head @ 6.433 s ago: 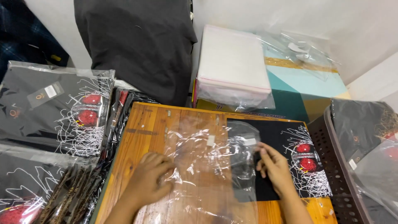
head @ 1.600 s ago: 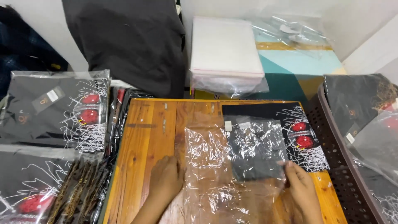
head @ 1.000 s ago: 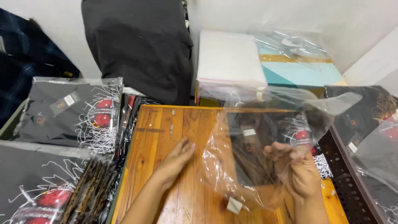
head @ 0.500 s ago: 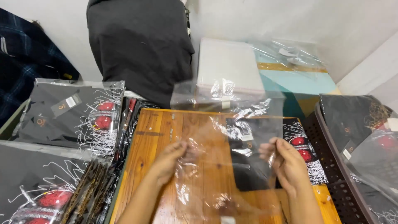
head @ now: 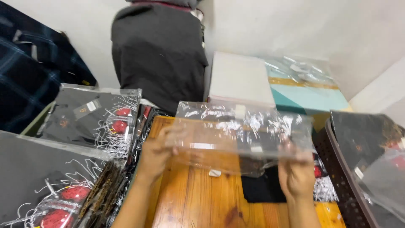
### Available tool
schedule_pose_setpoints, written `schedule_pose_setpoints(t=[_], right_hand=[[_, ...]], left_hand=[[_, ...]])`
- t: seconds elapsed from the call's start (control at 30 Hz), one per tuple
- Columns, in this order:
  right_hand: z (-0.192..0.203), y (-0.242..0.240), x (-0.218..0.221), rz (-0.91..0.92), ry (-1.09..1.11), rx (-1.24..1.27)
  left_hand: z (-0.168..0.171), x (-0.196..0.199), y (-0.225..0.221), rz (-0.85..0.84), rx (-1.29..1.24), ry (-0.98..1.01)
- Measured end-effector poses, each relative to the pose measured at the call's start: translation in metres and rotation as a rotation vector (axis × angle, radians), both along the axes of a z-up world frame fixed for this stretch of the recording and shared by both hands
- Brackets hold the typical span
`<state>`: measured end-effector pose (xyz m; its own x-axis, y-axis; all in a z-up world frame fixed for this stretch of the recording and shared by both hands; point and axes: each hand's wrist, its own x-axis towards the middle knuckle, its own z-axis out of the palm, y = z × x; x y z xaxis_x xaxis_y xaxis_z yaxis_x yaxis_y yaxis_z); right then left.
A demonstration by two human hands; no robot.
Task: Folding a black t-shirt and placing it into a clear plastic bag for final packaging.
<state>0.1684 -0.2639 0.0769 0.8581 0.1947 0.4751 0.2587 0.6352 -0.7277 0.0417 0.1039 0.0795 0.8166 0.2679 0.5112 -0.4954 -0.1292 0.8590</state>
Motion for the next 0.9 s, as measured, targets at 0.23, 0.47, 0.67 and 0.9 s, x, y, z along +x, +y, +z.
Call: schedule_pose_setpoints(t=[0.23,0.47,0.67,0.9], right_hand=[[-0.240,-0.104,0.043,-0.203,0.094,-1.050],[-0.398,-0.238,0.014,0.498,-0.012,-1.163],[-0.098,-0.106,-0.087,0.098,-0.291,-0.856],[-0.067,-0.082,-0.087,-0.058,0.597,-0.894]], left_hand=[[-0.039,-0.096,-0.017,0.017,0.128,0.506],[-0.131,-0.152,-0.033,0.067,0.356,0.955],[-0.029,-0.137,-0.056,-0.005,0.340,1.050],[-0.033,-0.127,-0.060,-0.133,-0.149,0.540]])
